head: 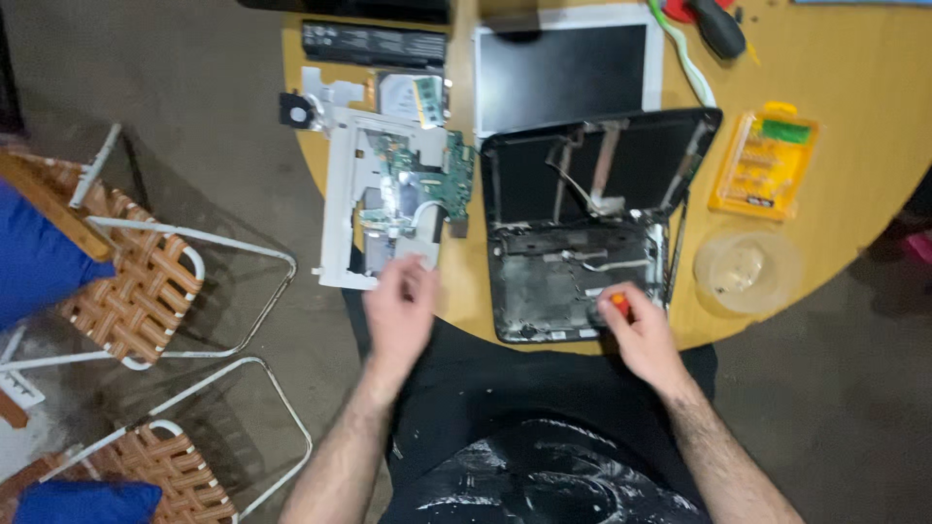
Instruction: The person disassembles a laptop by removing screws and detaching internal components. Using a screwdriver and a pencil, they remove the motherboard and other parts, placing them on the table.
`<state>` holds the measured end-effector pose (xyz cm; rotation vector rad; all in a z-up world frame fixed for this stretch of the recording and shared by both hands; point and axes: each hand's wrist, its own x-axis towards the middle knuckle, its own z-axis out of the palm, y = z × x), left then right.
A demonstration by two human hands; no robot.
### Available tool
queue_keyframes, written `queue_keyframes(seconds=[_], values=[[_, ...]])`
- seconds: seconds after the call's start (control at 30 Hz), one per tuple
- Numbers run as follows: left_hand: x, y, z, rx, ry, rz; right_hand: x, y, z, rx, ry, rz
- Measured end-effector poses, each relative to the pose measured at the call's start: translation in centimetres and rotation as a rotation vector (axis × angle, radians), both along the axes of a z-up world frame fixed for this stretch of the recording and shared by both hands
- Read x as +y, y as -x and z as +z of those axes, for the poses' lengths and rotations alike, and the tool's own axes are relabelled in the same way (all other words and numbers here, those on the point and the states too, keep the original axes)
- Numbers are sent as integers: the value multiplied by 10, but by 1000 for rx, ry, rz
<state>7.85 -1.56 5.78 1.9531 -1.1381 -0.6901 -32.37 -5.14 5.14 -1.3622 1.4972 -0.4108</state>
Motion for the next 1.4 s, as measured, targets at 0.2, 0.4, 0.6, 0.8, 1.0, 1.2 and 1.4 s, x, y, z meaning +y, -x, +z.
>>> queue_keyframes(seconds=[0.2,0.4,0.6,0.8,1.0,1.2,1.4], values=[[30,57,-21,113,-544,-305,13,70,9,401,253,-77],[17,76,-21,64,-577,-402,37,90,-14,590,183,-58],[28,70,-42,72,-472,-413,38,93,-34,501,156,-83],[32,65,-46,110,-474,-386,37,91,-43,500,97,-29],[34,59,-60,102,-494,-417,25,82,-26,528,40,66],[31,58,-66,98,-523,-417,12,74,-11,569,-40,109],[34,58,-51,119,-546,-395,5,69,5,526,-98,142]])
